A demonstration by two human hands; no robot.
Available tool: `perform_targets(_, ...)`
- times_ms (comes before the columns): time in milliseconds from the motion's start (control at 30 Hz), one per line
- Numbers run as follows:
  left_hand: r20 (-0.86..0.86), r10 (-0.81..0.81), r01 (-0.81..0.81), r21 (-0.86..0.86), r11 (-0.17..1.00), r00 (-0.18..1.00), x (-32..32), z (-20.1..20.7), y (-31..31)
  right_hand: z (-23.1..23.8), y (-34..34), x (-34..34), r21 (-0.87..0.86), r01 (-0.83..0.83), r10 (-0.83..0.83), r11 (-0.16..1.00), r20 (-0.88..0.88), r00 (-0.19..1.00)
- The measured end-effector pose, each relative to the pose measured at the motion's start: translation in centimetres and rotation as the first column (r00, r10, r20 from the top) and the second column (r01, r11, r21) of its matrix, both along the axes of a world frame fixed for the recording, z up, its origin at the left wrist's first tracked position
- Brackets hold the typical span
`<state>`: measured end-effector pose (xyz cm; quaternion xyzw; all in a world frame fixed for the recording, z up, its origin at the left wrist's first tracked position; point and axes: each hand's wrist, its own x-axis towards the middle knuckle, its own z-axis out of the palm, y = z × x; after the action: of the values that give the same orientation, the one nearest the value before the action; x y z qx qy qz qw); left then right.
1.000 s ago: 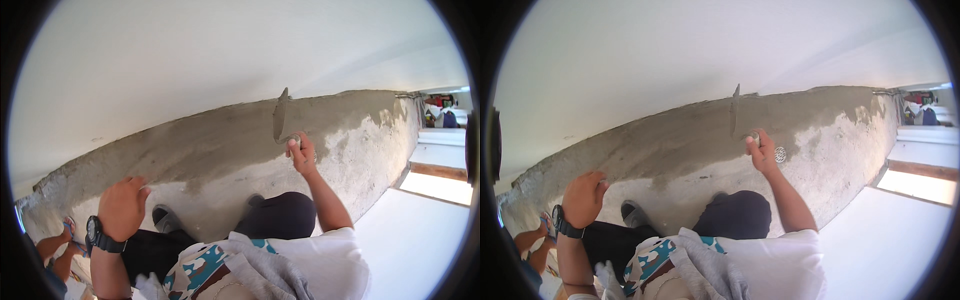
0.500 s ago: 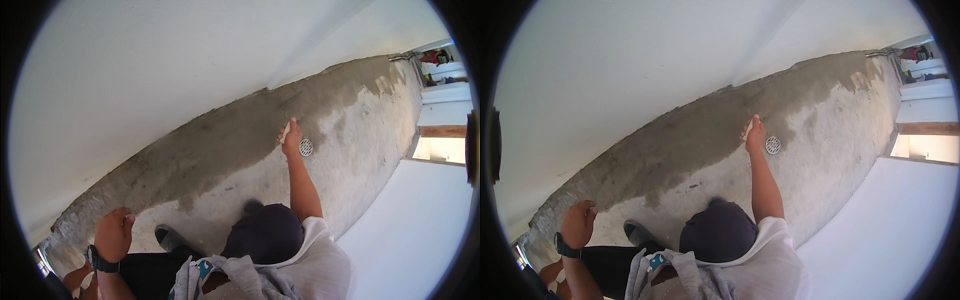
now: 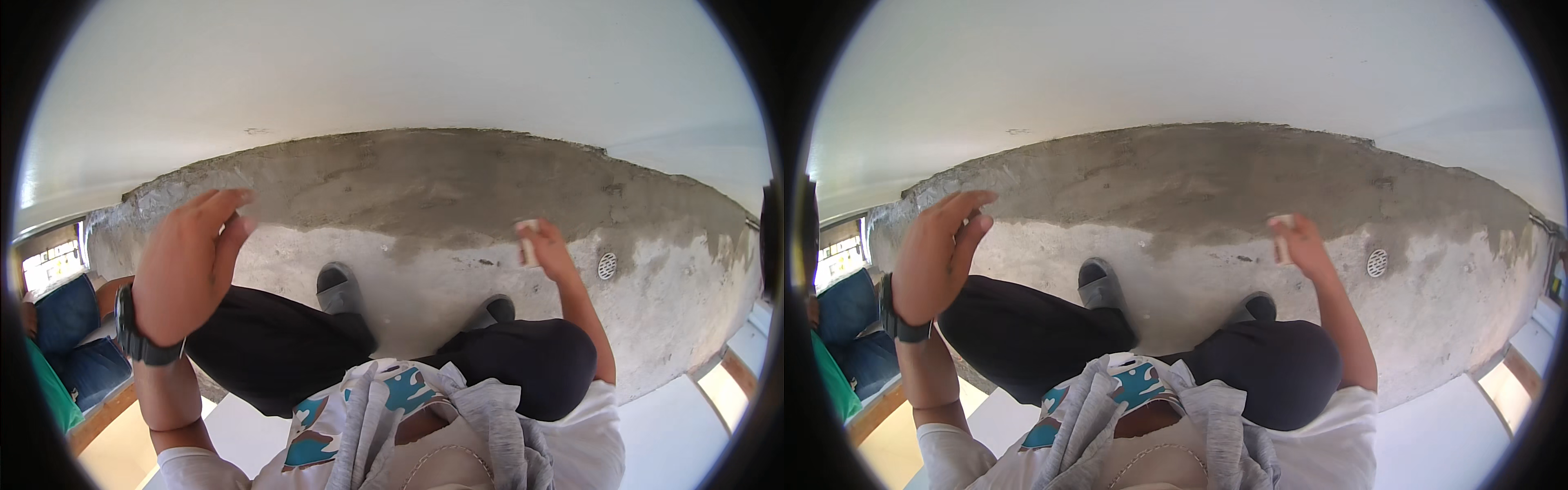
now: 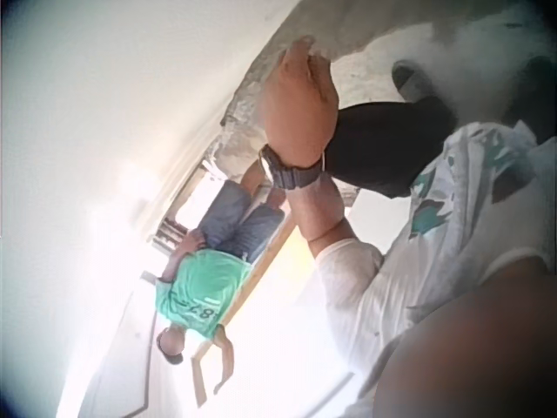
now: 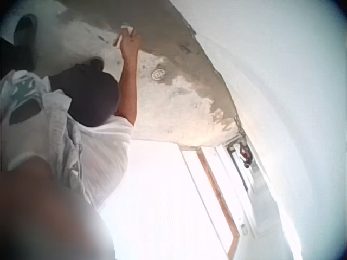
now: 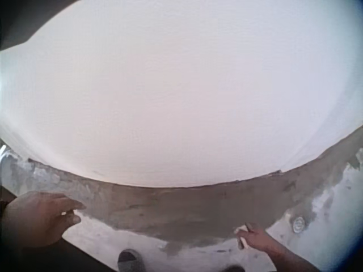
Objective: The person uses a trowel to spread and smooth cement along the base of a wall in a narrow corridor. They walk forward, apply cement, and smooth it repeatedly along the wall's length.
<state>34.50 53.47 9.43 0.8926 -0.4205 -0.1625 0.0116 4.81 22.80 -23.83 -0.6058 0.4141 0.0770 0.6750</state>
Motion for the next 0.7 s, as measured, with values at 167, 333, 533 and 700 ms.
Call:
perform_targets(167, 0.126, -0.102, 0.098, 0.042, 0.994, 0.987, 3.3, -4.4, 1.1, -1.9, 14.5, 11.2, 0.237, -0.622, 0.598, 0.746, 0.172, 0.783)
perform_targets(333, -0.117, -0.014, 0.020, 0.052, 0.998, 0.993, 3.7, -5.7, 2.5, -2.9, 21.9, 15.3, 0.376, -0.521, 0.518, 0.767, 0.117, 0.847)
perform_targets(533, -0.381, 0.137, -0.101, 0.113, 0.989, 0.914, 5.8, -4.7, 3.1, -0.6, 14.1, 9.7, 0.273, -0.312, 0.333, 0.910, -0.032, 0.943)
perform_targets(700, -0.402, 0.118, -0.144, -0.034, 0.989, 0.908, 5.3, -3.7, 2.5, -0.1, 8.4, 5.6, 0.181, -0.225, 0.257, 0.957, -0.177, 0.950)
